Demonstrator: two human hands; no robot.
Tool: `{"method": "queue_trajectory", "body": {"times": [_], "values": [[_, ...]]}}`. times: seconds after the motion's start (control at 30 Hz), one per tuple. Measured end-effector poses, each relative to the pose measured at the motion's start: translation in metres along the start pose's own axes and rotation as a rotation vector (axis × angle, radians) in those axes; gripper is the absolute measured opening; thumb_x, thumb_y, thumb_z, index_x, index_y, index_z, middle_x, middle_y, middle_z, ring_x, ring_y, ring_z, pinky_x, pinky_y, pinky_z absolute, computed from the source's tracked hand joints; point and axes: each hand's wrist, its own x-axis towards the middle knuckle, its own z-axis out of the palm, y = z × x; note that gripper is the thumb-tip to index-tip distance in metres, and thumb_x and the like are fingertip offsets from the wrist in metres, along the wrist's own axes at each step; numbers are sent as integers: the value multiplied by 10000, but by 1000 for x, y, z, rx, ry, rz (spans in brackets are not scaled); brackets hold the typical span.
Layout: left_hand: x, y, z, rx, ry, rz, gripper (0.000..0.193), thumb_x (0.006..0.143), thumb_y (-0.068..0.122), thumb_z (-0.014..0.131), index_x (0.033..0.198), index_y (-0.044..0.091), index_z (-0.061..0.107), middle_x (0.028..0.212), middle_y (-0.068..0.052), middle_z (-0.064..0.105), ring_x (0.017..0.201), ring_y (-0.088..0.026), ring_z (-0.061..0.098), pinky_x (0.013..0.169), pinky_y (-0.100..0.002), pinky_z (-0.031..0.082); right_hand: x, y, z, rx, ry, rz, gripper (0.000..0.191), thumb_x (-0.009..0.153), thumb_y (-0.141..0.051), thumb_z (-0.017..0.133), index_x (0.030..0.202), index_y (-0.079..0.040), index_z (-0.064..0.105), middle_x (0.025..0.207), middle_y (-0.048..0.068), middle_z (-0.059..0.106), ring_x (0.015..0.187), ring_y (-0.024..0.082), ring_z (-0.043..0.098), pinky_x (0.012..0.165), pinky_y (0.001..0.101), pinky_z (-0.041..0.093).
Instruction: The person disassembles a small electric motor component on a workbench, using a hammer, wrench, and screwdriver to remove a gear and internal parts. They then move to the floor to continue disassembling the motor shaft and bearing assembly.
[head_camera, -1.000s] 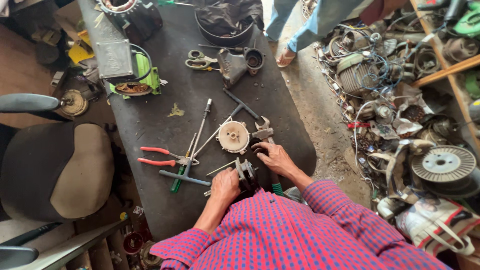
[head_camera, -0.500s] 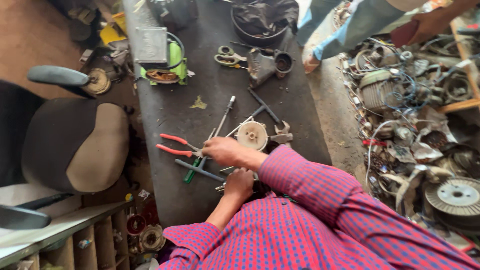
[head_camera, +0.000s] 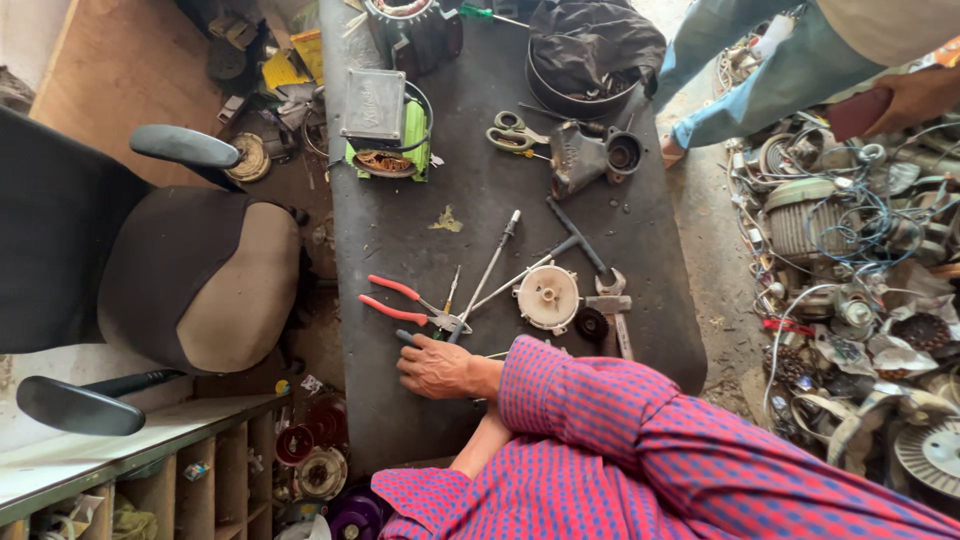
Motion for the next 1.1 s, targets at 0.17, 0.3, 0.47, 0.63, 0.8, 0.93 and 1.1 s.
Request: {"method": "queue_trajectory", "body": {"times": [0.17, 0.3, 0.47, 0.63, 0.8, 0.93, 1.1], "values": [[5, 0, -2, 36, -38, -9, 201, 848, 188, 680, 1017, 86, 720, 1030, -163, 721, 983, -385, 681, 841, -517, 542, -7, 6, -8, 205, 55, -171, 105, 875, -261, 620, 856, -158, 616, 963, 0, 584, 1002, 193, 562, 850, 353, 441], [9, 1, -3, 74, -82, -13, 182, 846, 175, 673, 997, 82, 717, 1017, -165, 717, 974, -383, 682, 839, -511, 545, -14, 7, -40, 505, 193, -102, 115, 852, -183, 635, 938, -107, 630, 978, 74, 560, 968, 247, 559, 813, 390, 460], [24, 1, -5, 341, -366, -150, 159, 843, 158, 665, 972, 78, 712, 1000, -168, 714, 963, -381, 684, 835, -504, 550, -45, 33, -93, 678, 541, 375, 262, 774, -130, 795, 1017, -132, 697, 973, 58, 659, 991, 264, 636, 860, 379, 524], [21, -1, -5, 305, -193, -137, 133, 817, 94, 660, 943, 59, 687, 969, -173, 692, 941, -386, 680, 804, -503, 557, -184, 34, -133, 1299, 890, 1194, 433, 827, -129, 830, 1201, -53, 627, 1032, 12, 680, 983, 120, 694, 875, 296, 586], [29, -10, -12, 273, -318, -135, 261, 704, 82, 708, 956, 30, 667, 977, -200, 678, 957, -413, 666, 845, -503, 548, -306, -47, -106, 1514, 884, 1472, 581, 916, -165, 655, 1479, -97, 529, 881, -1, 588, 790, 124, 588, 679, 282, 479], [31, -22, -19, 199, -417, -135, 402, 679, 96, 754, 1052, 9, 631, 1007, -218, 660, 974, -438, 641, 857, -514, 522, -330, -123, -65, 1313, 750, 1914, 494, 999, -289, 597, 1435, -58, 612, 808, 74, 536, 642, 189, 480, 566, 357, 393], [28, -25, -24, 248, -433, -123, 457, 659, 119, 823, 1065, 20, 640, 1027, -195, 662, 995, -426, 643, 864, -508, 524, -308, -186, -72, 906, 430, 1978, 439, 928, -302, 663, 1303, -75, 685, 960, 157, 789, 764, 250, 741, 707, 380, 567]]}}
